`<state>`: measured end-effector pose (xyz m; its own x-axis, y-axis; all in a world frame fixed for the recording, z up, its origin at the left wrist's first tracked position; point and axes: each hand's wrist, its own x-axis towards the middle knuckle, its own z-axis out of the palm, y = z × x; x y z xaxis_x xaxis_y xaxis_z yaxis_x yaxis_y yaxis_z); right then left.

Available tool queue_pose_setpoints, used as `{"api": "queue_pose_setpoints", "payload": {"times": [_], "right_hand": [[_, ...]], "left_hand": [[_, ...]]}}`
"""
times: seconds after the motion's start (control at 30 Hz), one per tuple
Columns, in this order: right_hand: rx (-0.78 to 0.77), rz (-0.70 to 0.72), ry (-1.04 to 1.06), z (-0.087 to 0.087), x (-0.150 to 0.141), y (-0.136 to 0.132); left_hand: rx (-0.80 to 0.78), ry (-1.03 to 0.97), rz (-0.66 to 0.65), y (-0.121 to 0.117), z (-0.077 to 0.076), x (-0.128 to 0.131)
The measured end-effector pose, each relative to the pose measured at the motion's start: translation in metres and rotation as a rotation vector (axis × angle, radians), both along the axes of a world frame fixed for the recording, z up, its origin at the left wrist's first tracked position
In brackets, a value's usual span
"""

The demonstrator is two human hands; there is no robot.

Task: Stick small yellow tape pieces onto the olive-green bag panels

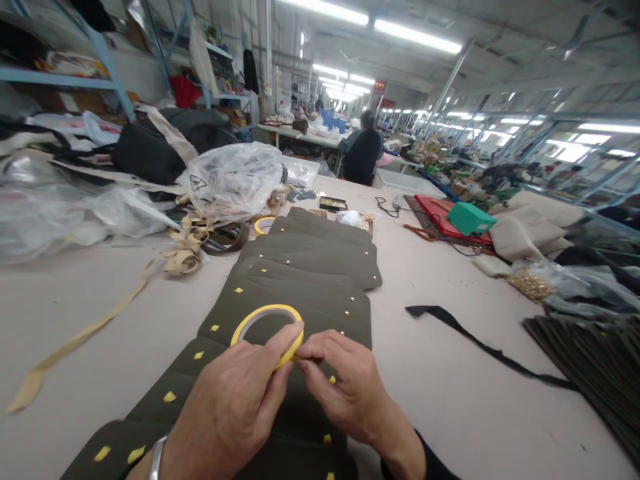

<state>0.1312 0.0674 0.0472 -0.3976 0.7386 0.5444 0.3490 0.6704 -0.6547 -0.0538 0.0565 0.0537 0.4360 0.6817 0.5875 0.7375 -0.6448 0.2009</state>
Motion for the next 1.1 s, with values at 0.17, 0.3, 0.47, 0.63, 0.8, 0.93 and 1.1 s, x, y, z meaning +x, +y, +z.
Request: {"api": "queue_pose_setpoints", "payload": {"times": [0.17, 0.3, 0.47, 0.63, 0.8, 0.93, 1.1], "right_hand": [[0.157, -0.068, -0.062, -0.008, 0.0, -0.001], [0.274, -0.176, -0.094, -0.017, 0.001, 0.0], [0.183, -0.315, -0.025, -0.012, 0.007, 0.004], [-0.483, -0.375, 0.339, -0.005, 0.014, 0.013], [-0.762, -0.342, 0.568, -0.006, 0.02, 0.016], [-0.855, -0.356, 0.586, -0.018, 0.022, 0.017], [-0.925, -0.47, 0.655, -0.042, 0.043, 0.028]], "left_hand": [[0.046, 0.035, -0.037, 0.0, -0.006, 0.004], [0.052, 0.036, -0.042, 0.003, -0.013, 0.01], [-0.032, 0.024, -0.072, 0.016, -0.005, 0.023], [-0.044, 0.084, -0.062, 0.032, 0.005, 0.041], [0.017, 0.026, -0.086, 0.042, -0.004, 0.053], [0.019, -0.048, -0.13, 0.04, -0.016, 0.052], [0.011, -0.065, -0.132, 0.036, -0.025, 0.045]]}}
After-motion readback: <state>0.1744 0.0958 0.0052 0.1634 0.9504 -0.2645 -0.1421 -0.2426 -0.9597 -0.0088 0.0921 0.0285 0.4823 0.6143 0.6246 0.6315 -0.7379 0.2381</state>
